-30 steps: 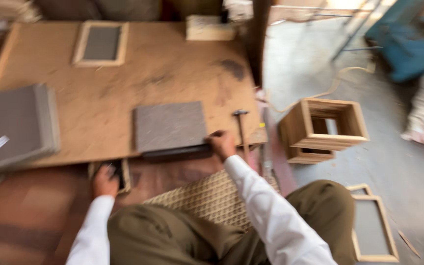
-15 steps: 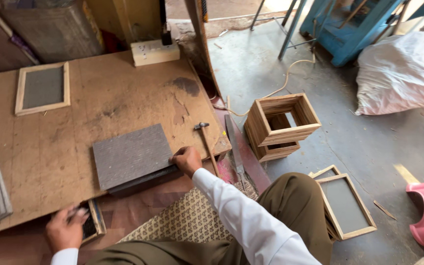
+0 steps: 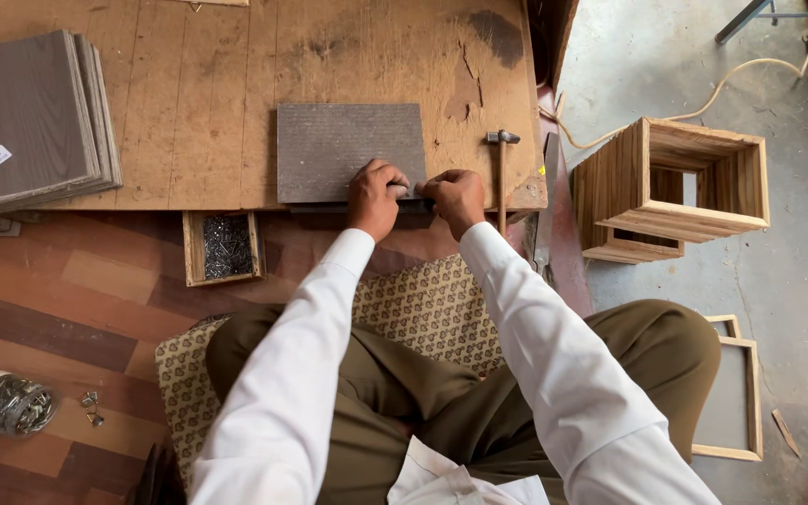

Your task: The person sits on a mat and uses a hammer to drive nails into small wooden frames placed on a workbench. They repeatedly pick up frames, position them, hammer nails, and set them aside.

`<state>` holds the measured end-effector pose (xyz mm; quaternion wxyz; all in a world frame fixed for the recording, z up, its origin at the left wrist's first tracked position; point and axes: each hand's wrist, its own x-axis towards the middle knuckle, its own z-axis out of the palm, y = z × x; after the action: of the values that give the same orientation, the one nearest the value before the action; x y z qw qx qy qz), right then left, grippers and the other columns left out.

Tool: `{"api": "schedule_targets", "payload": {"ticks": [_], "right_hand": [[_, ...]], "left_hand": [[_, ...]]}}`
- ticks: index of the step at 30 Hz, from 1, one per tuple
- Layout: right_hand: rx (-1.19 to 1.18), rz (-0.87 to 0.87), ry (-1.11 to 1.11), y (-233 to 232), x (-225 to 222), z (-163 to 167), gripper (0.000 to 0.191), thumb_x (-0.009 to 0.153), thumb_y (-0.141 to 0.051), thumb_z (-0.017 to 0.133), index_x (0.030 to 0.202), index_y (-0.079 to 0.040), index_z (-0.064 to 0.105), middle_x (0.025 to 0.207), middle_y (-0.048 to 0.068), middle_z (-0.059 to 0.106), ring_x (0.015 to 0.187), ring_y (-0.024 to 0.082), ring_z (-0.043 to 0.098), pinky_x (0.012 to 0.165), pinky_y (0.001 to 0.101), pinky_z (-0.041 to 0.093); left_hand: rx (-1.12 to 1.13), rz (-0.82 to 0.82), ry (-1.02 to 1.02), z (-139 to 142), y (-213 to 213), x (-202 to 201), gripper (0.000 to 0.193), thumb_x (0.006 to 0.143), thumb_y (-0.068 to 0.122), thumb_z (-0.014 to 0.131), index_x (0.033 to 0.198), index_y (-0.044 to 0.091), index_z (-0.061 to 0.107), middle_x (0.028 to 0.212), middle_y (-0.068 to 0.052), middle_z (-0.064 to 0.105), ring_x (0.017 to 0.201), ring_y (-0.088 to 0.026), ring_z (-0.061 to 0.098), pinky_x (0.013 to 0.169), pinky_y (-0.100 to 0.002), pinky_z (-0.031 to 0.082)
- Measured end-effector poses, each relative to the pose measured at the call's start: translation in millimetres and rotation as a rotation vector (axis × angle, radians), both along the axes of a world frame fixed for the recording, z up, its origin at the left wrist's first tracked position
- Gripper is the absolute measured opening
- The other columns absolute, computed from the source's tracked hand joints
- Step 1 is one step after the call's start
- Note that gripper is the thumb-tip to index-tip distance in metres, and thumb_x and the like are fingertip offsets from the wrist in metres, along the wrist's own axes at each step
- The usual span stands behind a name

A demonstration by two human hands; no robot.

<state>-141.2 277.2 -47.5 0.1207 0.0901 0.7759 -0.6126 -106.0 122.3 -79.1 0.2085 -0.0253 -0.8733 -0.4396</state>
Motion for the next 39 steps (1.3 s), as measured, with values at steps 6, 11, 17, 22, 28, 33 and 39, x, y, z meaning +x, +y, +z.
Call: {"api": "schedule_targets", "payload": {"ticks": [6,11,17,22,28,33,39], "right_hand": [[0.224,-0.209,0.45,30,29,-6,0.02,0.087,-0.02,0.083,0.095,-0.003,0.079,0.085,0.005,0.077,0.074,0.014,0.072,0.069,0.028,0.057],[0.582,-0.373,0.476,80,89,-27,0.032,0.081,-0.016,0.086,0.106,0.0,0.076,0.094,0.013,0.071,0.08,0.023,0.068,0.072,0.0367,0.056],[-0.003,-0.299,0.017,95,102,-33,0.027,0.086,-0.011,0.075,0.111,-0.002,0.07,0.084,0.006,0.072,0.065,0.013,0.066,0.059,0.0278,0.053],[-0.389,-0.255,-0.251,92,114,-19,0.019,0.098,-0.014,0.068,0.104,0.004,0.064,0.073,0.005,0.062,0.054,0.011,0.054,0.046,0.0267,0.042],[0.031,-0.215,0.124,78,171,-5,0.02,0.1,-0.02,0.061,0.108,-0.002,0.067,0.068,0.001,0.062,0.052,0.01,0.056,0.042,0.0266,0.046],[0.199,-0.067,0.128,70,200,5,0.025,0.101,-0.02,0.063,0.118,-0.004,0.07,0.07,0.004,0.065,0.055,0.01,0.056,0.047,0.0281,0.047],[0.43,-0.033,0.356,63,208,5,0.028,0.097,-0.016,0.069,0.122,-0.002,0.069,0.073,0.012,0.068,0.06,0.015,0.061,0.057,0.0324,0.05]], "left_hand": [[0.017,0.035,-0.012,-16,3,-3,0.01,0.079,-0.003,0.075,0.082,0.005,0.07,0.094,-0.011,0.068,0.093,-0.033,0.065,0.083,-0.044,0.051],[0.012,0.064,-0.04,-13,6,-1,0.011,0.083,-0.006,0.072,0.086,0.004,0.069,0.096,-0.01,0.068,0.095,-0.033,0.065,0.084,-0.044,0.051],[-0.035,0.051,-0.008,-9,11,6,0.01,0.082,-0.003,0.074,0.085,0.004,0.069,0.097,-0.009,0.066,0.096,-0.032,0.064,0.087,-0.045,0.05],[0.017,0.01,-0.085,-13,6,1,0.008,0.082,0.001,0.078,0.083,0.005,0.072,0.101,-0.007,0.067,0.099,-0.029,0.064,0.09,-0.042,0.052],[0.034,0.01,-0.113,-13,1,-1,0.008,0.076,0.001,0.082,0.078,0.005,0.076,0.1,-0.007,0.067,0.097,-0.029,0.065,0.088,-0.041,0.053],[0.064,0.063,-0.095,-14,4,2,0.008,0.075,-0.001,0.08,0.078,0.005,0.075,0.098,-0.007,0.068,0.096,-0.028,0.066,0.086,-0.04,0.053],[0.017,0.093,-0.038,-26,5,-1,0.009,0.076,-0.004,0.077,0.076,0.004,0.074,0.096,-0.008,0.068,0.095,-0.028,0.066,0.085,-0.041,0.054]]}}
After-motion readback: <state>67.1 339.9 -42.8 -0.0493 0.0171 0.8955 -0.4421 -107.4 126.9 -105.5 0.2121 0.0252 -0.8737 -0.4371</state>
